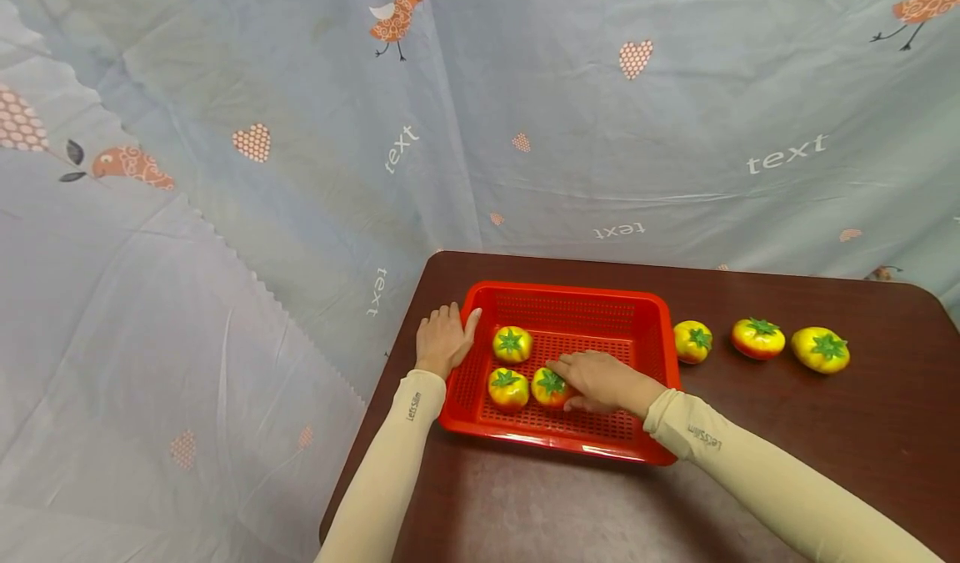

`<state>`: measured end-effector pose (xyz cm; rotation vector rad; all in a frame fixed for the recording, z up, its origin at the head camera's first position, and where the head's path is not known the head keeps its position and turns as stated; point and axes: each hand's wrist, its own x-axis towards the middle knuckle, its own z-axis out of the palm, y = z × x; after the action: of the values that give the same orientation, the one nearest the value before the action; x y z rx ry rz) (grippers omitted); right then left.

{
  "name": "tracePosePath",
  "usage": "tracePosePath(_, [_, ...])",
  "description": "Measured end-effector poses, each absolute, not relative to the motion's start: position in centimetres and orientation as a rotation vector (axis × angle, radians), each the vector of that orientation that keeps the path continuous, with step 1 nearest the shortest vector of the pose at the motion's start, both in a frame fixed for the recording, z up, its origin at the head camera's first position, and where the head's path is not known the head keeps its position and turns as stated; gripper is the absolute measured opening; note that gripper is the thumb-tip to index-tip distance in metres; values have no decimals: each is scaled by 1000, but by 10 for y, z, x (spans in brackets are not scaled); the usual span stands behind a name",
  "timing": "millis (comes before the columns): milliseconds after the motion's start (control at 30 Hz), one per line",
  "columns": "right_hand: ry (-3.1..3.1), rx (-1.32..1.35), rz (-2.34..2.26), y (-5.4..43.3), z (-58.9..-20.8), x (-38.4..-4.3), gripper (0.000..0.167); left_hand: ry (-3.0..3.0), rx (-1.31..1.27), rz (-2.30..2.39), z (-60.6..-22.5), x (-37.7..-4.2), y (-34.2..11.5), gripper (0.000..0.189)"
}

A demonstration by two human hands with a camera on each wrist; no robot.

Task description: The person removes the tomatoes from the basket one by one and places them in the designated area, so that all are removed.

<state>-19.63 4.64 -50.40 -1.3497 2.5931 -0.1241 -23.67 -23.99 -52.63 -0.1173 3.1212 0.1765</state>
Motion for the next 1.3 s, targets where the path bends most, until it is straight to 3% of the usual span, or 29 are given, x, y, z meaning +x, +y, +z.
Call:
tracePosePath(467, [2644, -1282, -242, 59, -482, -210, 72, 3109, -112, 178, -526, -236, -240, 80])
tracePosePath(1300, [2685, -1234, -298, 71, -478, -214, 73, 3115, -110, 186, -525, -236, -239, 79])
